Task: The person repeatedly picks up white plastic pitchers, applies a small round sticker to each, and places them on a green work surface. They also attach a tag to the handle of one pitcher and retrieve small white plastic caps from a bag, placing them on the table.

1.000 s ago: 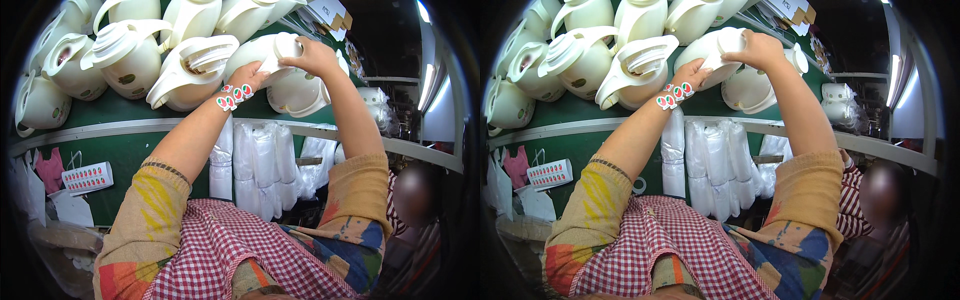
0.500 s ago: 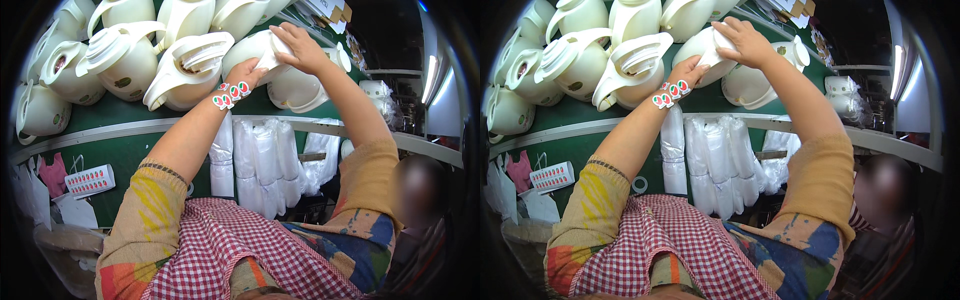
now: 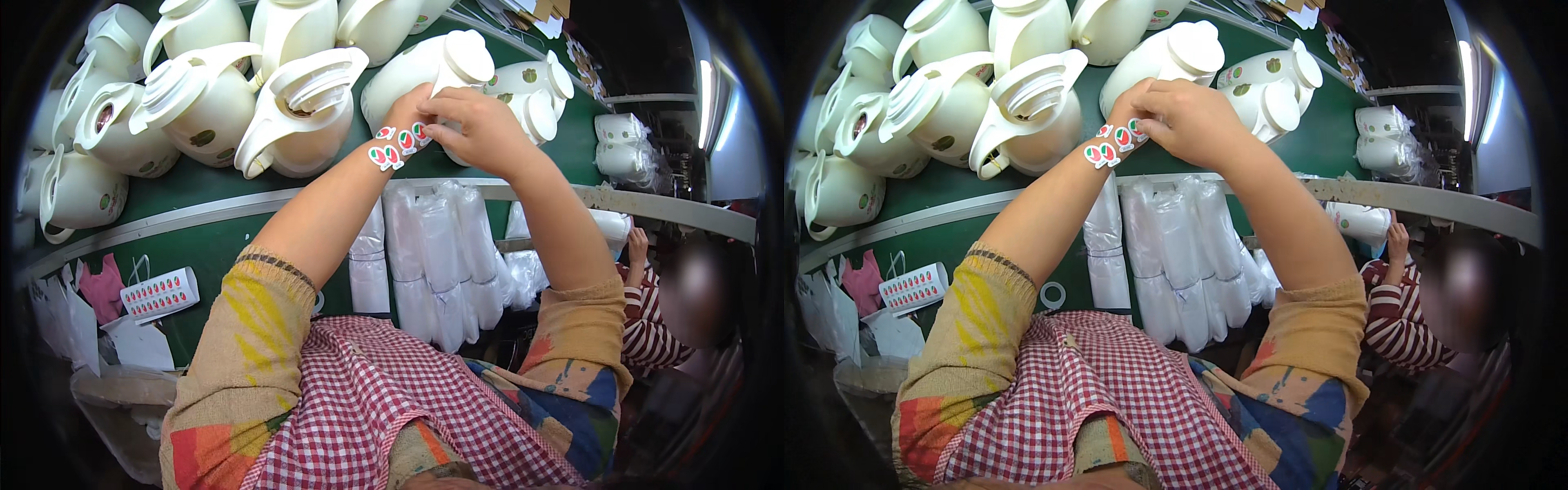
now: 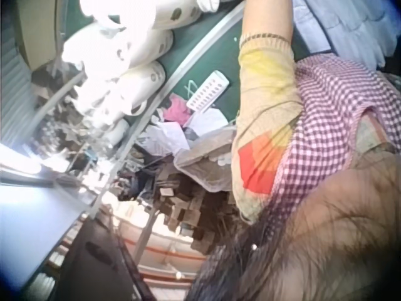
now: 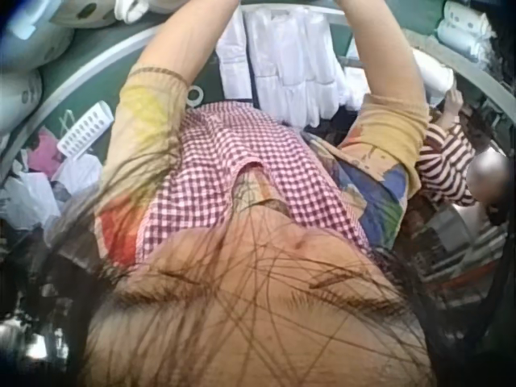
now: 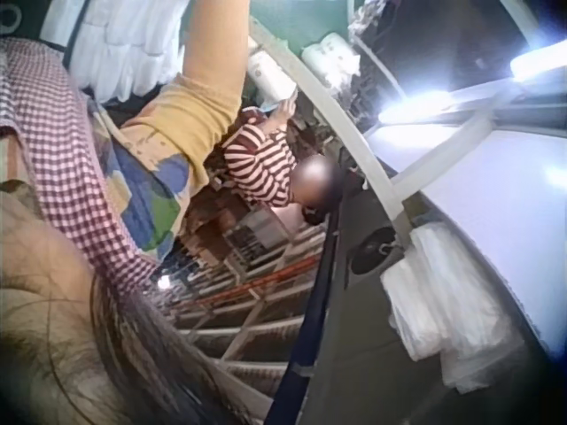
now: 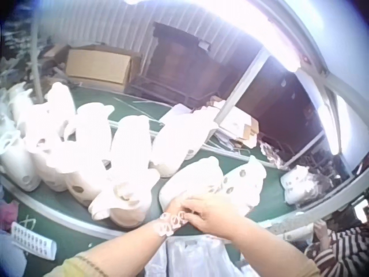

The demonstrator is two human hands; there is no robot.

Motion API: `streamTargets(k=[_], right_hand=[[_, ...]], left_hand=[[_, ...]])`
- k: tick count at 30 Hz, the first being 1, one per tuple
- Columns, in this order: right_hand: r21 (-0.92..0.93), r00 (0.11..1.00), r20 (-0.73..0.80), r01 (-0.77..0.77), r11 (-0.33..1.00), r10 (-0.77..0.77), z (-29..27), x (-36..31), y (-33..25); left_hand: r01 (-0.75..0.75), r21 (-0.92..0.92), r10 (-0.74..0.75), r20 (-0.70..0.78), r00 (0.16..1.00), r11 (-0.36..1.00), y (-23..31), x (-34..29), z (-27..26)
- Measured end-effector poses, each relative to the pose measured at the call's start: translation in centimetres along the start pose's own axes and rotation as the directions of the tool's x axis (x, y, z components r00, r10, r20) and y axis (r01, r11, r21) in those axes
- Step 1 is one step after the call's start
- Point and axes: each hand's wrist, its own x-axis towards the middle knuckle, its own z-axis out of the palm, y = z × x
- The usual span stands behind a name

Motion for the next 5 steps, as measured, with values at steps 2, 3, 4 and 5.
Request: streamTargets(k=[2, 3, 4, 5], right_hand=[[-0.030, 0.998, -0.046, -0.037, 0.999, 0.036, 0.9, -1.0, 0.5], [0.000, 0.994, -0.106, -0.002, 1.000, 0.002, 1.2, -1.3, 1.0], [0.003, 0.995, -0.100, -0.015, 1.000, 0.016, 1.2, -1.4, 1.3], [0.007, 0.995, -0.094, -0.029, 1.000, 0.029, 1.2, -1.6, 1.5]], left_hand=[[0.183, -0.133, -0.174, 0.077, 0.982, 0.974, 0.0, 0.7, 0.5], [0.131, -0.066, -0.127, 0.059, 0.990, 0.989, 0.0, 0.8, 0.8], [0.081, 0.008, -0.082, 0.043, 0.996, 0.997, 0.3, 0.7, 0.9], [0.032, 0.082, -0.034, 0.030, 0.999, 0.996, 0.6, 0.5, 1.0]])
